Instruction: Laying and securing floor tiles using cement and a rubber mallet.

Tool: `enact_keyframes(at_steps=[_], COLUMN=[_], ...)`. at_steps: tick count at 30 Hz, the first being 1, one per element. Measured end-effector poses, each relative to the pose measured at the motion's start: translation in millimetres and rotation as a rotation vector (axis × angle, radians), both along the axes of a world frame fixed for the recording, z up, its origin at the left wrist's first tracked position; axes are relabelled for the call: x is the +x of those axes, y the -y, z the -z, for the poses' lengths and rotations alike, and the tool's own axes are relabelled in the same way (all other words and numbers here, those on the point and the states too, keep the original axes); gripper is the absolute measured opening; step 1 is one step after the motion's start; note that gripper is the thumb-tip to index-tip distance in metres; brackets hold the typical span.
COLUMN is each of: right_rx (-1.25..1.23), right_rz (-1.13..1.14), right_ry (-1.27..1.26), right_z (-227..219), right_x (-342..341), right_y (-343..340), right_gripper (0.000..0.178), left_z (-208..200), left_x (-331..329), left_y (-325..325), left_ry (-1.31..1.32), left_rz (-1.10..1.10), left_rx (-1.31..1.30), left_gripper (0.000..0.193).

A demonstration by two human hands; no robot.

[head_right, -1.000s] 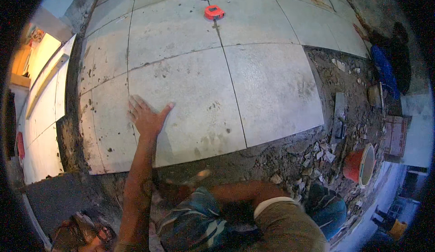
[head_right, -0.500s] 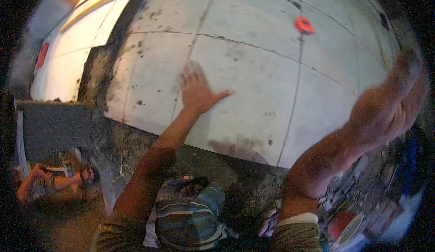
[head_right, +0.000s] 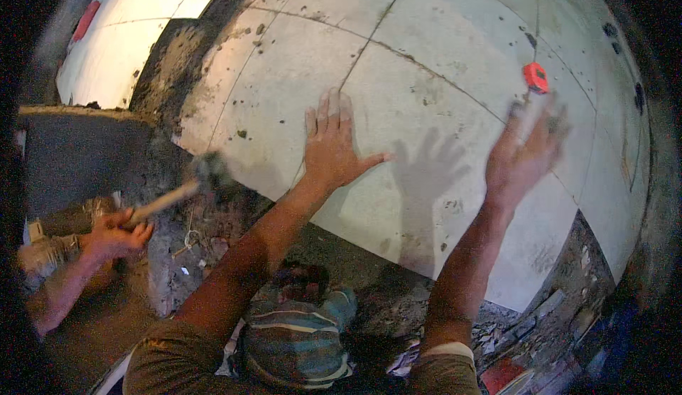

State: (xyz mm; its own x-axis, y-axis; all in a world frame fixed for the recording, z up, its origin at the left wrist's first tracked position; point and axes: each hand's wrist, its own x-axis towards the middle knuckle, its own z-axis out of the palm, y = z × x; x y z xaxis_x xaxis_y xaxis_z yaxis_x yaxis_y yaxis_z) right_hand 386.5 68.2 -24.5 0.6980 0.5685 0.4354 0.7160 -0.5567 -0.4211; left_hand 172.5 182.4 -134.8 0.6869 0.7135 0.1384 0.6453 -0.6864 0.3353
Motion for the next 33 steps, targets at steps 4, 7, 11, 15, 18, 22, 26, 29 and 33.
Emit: enact_keyframes(at_steps=[4, 7, 11, 15, 18, 22, 26, 29, 33], right_rx=[-0.561, -0.510, -0.163, -0.411, -0.448, -0.513, 0.018, 0.158, -0.485], right_rz=[0.159, 0.052, -0.147, -0.174, -0.098, -0.156, -0.311, -0.327, -0.205], right_ry=[0.136, 0.050, 0.284, 0.273, 0.129, 0.101, 0.134, 0.176, 0.083], right_z=[118, 126, 46, 139, 136, 106, -33, 32, 115], right_x=[3, -2, -16, 25, -75, -58, -38, -58, -120], right_y=[6, -8, -14, 22, -8, -7, 23, 36, 28], right_gripper=[0.068, 0.074, 0.064, 0.062, 0.067, 0.066, 0.057, 0.059, 0.073], left_z=[-1, 7, 14, 24, 35, 30, 19, 11, 8], left_x=[6, -11, -23, -9, -15, -41, -63, -65, -58], left_y=[0, -4, -19, -19, -20, -39, -51, -48, -32], left_ry=[0.014, -0.016, 0.010, 0.062, -0.066, -0.058, -0.114, -0.105, -0.157], left_rz=[0.025, -0.023, 0.084, 0.238, 0.222, 0.270, 0.509, 0.522, 0.466], left_rx=[-0.003, -0.047, 0.058, 0.152, 0.259, 0.240, 0.206, 0.254, 0.281], left_gripper=[0.124, 0.121, 0.109, 0.100, 0.099, 0.100, 0.105, 0.106, 0.107])
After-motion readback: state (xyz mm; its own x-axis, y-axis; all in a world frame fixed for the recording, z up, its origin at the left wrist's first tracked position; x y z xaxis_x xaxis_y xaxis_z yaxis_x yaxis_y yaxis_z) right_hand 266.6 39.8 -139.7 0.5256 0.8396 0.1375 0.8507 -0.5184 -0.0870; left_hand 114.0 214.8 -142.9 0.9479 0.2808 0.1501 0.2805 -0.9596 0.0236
